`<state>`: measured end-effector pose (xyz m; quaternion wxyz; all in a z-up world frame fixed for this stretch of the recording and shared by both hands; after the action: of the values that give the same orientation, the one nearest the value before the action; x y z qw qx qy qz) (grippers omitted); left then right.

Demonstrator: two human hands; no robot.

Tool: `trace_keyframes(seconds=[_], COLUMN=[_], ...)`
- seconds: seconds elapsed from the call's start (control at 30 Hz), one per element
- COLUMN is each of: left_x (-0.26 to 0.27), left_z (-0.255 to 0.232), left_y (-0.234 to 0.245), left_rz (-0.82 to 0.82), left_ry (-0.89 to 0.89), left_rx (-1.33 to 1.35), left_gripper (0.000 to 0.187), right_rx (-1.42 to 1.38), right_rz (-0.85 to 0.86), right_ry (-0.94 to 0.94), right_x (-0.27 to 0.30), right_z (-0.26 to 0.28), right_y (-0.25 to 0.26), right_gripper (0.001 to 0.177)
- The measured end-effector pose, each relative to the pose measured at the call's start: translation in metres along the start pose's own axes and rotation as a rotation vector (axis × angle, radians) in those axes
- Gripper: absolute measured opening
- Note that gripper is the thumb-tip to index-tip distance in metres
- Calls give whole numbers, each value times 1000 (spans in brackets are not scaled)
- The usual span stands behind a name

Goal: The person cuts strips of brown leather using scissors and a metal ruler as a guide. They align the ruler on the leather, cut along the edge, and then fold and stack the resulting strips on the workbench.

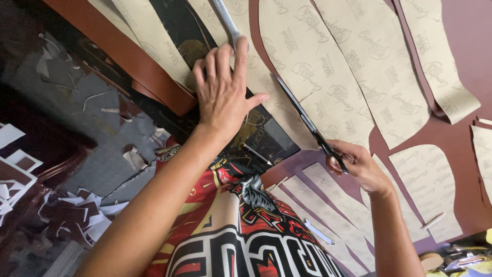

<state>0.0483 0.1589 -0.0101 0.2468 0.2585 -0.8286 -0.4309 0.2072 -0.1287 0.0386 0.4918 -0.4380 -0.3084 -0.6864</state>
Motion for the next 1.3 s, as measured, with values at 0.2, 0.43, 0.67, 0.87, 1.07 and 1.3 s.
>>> trace_keyframes(seconds=[0.2, 0.43, 0.67, 0.87, 1.07, 1.3], left_x=[5, 7, 5, 4, 4, 0], left_z=[4, 5, 8, 12, 14, 11], left_y=[-2, -2, -2, -7, -7, 4], left_rz=[-16, -11, 8, 1, 6, 104], left_ry=[54, 75, 85, 59, 62, 62], left_rx=[-6, 23, 11, 10, -6, -25], left_gripper=[127, 126, 124, 128, 122, 114], right_rx=[-1, -12, -52, -120, -175, -184], right_rz=[19, 3, -1, -44, -35, -53], right_ry=[45, 16, 60, 6, 68, 84], right_x=[-8, -9, -23, -21, -37, -33], right_z=[8, 13, 25, 16, 14, 25], right_y=[-7, -12, -32, -38, -57, -78], right_gripper=[44, 48, 49, 55, 52, 51])
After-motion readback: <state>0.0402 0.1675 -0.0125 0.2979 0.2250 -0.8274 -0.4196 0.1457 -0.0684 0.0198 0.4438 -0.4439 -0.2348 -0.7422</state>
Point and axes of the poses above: each hand's wrist, its own x-axis away from the middle knuckle, its own y-axis out of the back of the hand, z = x × y, the point moved 6 cm from there along -x, towards the middle knuckle, and after that the axes turned 1 degree about -x, right-handed, at the moved point
